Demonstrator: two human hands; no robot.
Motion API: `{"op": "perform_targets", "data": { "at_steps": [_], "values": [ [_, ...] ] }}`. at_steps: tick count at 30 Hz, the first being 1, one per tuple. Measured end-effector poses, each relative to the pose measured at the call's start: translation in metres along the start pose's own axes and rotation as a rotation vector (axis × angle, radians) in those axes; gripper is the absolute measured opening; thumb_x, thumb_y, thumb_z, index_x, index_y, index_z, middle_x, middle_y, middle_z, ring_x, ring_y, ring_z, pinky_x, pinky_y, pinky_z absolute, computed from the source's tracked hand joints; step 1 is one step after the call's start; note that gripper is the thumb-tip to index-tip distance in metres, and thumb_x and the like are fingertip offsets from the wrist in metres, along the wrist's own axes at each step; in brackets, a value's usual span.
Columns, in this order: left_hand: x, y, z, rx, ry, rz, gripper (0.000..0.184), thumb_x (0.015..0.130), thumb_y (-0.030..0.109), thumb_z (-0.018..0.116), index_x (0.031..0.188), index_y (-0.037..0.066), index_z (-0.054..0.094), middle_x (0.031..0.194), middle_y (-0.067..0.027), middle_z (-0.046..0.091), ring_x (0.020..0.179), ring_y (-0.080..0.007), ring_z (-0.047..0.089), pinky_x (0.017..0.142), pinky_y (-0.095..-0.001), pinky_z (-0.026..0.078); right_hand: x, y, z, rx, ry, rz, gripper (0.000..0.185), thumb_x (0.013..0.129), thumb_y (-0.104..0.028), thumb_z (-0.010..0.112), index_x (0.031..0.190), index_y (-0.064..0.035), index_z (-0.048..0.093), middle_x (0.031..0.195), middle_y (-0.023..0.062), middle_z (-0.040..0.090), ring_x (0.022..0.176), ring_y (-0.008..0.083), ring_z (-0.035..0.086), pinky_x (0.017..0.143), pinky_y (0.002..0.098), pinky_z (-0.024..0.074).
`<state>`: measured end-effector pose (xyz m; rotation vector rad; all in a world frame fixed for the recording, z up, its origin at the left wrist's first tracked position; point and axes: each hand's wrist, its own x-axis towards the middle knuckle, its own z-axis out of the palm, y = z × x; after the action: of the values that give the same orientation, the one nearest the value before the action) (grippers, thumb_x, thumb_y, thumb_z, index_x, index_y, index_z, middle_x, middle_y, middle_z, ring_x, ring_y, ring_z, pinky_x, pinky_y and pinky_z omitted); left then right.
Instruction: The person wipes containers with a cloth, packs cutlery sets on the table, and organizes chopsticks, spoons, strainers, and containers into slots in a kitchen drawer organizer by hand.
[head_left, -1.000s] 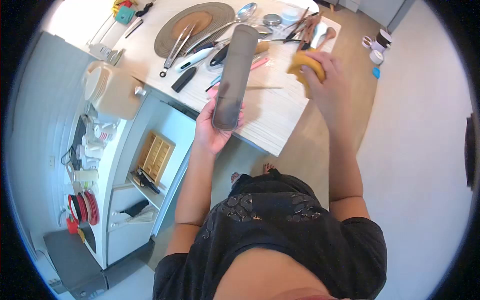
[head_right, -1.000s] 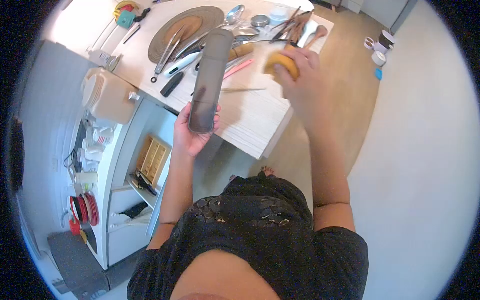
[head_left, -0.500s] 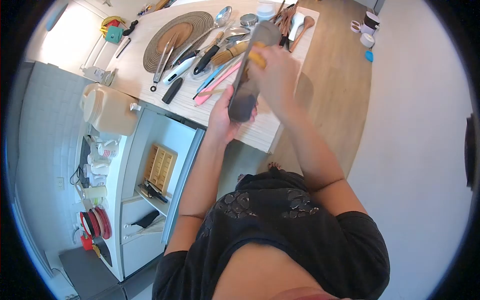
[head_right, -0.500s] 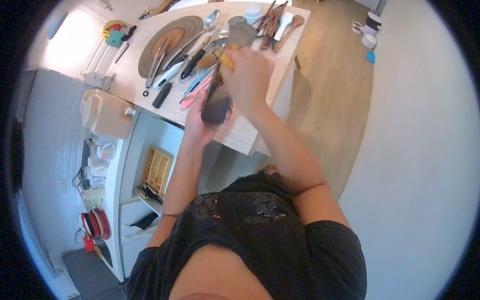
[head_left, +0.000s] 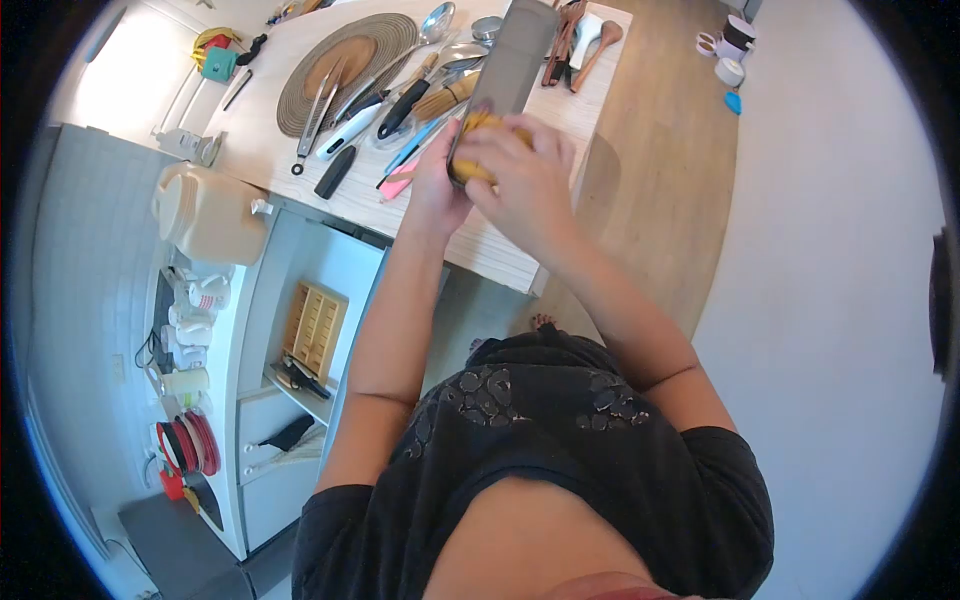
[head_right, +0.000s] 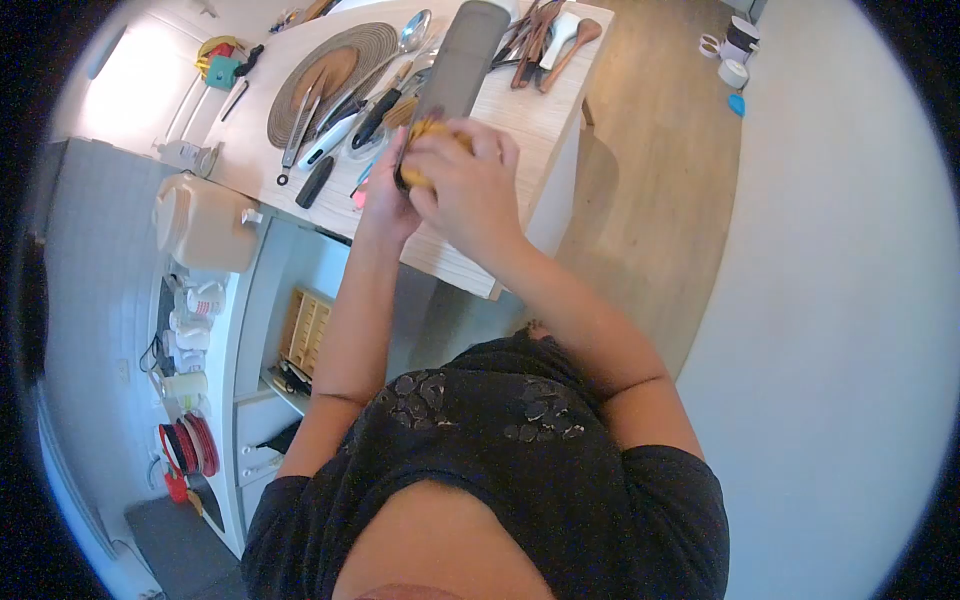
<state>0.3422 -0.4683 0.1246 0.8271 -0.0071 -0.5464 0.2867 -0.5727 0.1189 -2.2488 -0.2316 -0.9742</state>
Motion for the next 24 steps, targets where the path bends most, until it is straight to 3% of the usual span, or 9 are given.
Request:
{"op": "perform_targets", "data": {
  "at_steps": [6, 8, 11, 15, 17, 18, 20, 22, 24],
  "values": [
    [0.005, 0.002, -0.018, 0.204, -0.057, 0.062, 0.039, 0.099, 0.030, 0.031, 0.116, 0.003, 0.053, 0.102, -0.0095, 0.062, 0.090, -0.0169, 0.062, 0.078, -0.0301, 0.050, -0.006, 0.016, -0.018, -0.157, -0.152, -0.301, 0.019, 0.070, -0.012, 0.060, 0.086, -0.0182, 0.067, 0.102, -0.0087, 0.059, 0.111, 0.0175, 0.047, 0.098, 0.0393, 0.0302],
    [0.000, -0.003, -0.008, 0.229, -0.039, 0.053, 0.039, 0.099, 0.030, 0.032, 0.115, 0.002, 0.054, 0.100, -0.0092, 0.062, 0.088, -0.0167, 0.062, 0.078, -0.0294, 0.050, -0.003, 0.031, -0.029, -0.334, -0.209, -0.558, 0.018, 0.073, -0.013, 0.057, 0.087, -0.0195, 0.067, 0.106, -0.0088, 0.057, 0.110, 0.0169, 0.047, 0.095, 0.0345, 0.0345],
    [0.001, -0.013, -0.009, 0.247, -0.026, 0.038, 0.039, 0.099, 0.029, 0.033, 0.113, 0.001, 0.057, 0.099, -0.0092, 0.063, 0.086, -0.0158, 0.062, 0.076, -0.0284, 0.050, 0.005, 0.043, -0.044, -0.350, -0.250, -0.717, 0.019, 0.073, -0.016, 0.057, 0.089, -0.0191, 0.066, 0.109, -0.0082, 0.056, 0.109, 0.0176, 0.048, 0.091, 0.0334, 0.0388],
    [-0.003, -0.016, -0.015, 0.345, -0.058, -0.009, 0.041, 0.099, 0.031, 0.033, 0.117, 0.001, 0.054, 0.101, -0.0091, 0.063, 0.086, -0.0157, 0.062, 0.074, -0.0300, 0.051, 0.022, 0.084, -0.062, -0.440, -0.172, -0.691, 0.021, 0.074, -0.015, 0.056, 0.093, -0.0185, 0.066, 0.106, -0.0063, 0.058, 0.104, 0.0182, 0.051, 0.085, 0.0332, 0.0430],
    [-0.011, -0.016, -0.017, 0.400, -0.032, -0.067, 0.041, 0.099, 0.032, 0.034, 0.116, 0.001, 0.054, 0.101, -0.0089, 0.063, 0.085, -0.0157, 0.062, 0.073, -0.0305, 0.051, 0.038, 0.108, -0.073, -0.097, -0.258, 0.166, 0.031, 0.072, -0.009, 0.057, 0.099, -0.0196, 0.066, 0.105, -0.0040, 0.061, 0.102, 0.0207, 0.051, 0.085, 0.0327, 0.0406],
    [-0.012, -0.017, -0.015, 0.386, 0.006, -0.092, 0.041, 0.098, 0.031, 0.034, 0.117, 0.000, 0.053, 0.097, -0.0106, 0.064, 0.081, -0.0174, 0.063, 0.069, -0.0305, 0.051, 0.039, 0.105, -0.071, -0.094, -0.255, 0.164, 0.031, 0.072, -0.009, 0.057, 0.099, -0.0196, 0.066, 0.105, -0.0040, 0.061, 0.102, 0.0207, 0.051, 0.085, 0.0327, 0.0406],
    [-0.014, -0.019, -0.014, 0.363, 0.043, -0.126, 0.041, 0.098, 0.031, 0.035, 0.117, -0.001, 0.052, 0.092, -0.0122, 0.065, 0.077, -0.0191, 0.064, 0.065, -0.0305, 0.051, 0.028, 0.092, -0.070, -0.423, 0.068, -0.164, 0.023, 0.076, -0.013, 0.054, 0.095, -0.0185, 0.065, 0.103, -0.0027, 0.062, 0.093, 0.0227, 0.056, 0.076, 0.0306, 0.0460],
    [-0.007, -0.011, -0.013, 0.316, -0.093, -0.116, 0.041, 0.099, 0.033, 0.035, 0.115, 0.001, 0.054, 0.098, -0.0094, 0.063, 0.085, -0.0175, 0.063, 0.074, -0.0300, 0.051, 0.000, 0.062, -0.043, -0.290, -0.015, -0.173, 0.021, 0.074, -0.014, 0.055, 0.093, -0.0194, 0.064, 0.102, -0.0037, 0.061, 0.095, 0.0227, 0.055, 0.079, 0.0338, 0.0447],
    [-0.006, -0.008, -0.006, 0.315, -0.052, -0.085, 0.040, 0.099, 0.033, 0.035, 0.114, 0.002, 0.055, 0.098, -0.0092, 0.064, 0.085, -0.0176, 0.063, 0.075, -0.0296, 0.050, -0.022, 0.023, -0.029, -0.298, -0.128, -0.375, 0.020, 0.074, -0.016, 0.056, 0.092, -0.0221, 0.064, 0.103, -0.0061, 0.059, 0.099, 0.0193, 0.052, 0.087, 0.0362, 0.0400]
  ]
}}
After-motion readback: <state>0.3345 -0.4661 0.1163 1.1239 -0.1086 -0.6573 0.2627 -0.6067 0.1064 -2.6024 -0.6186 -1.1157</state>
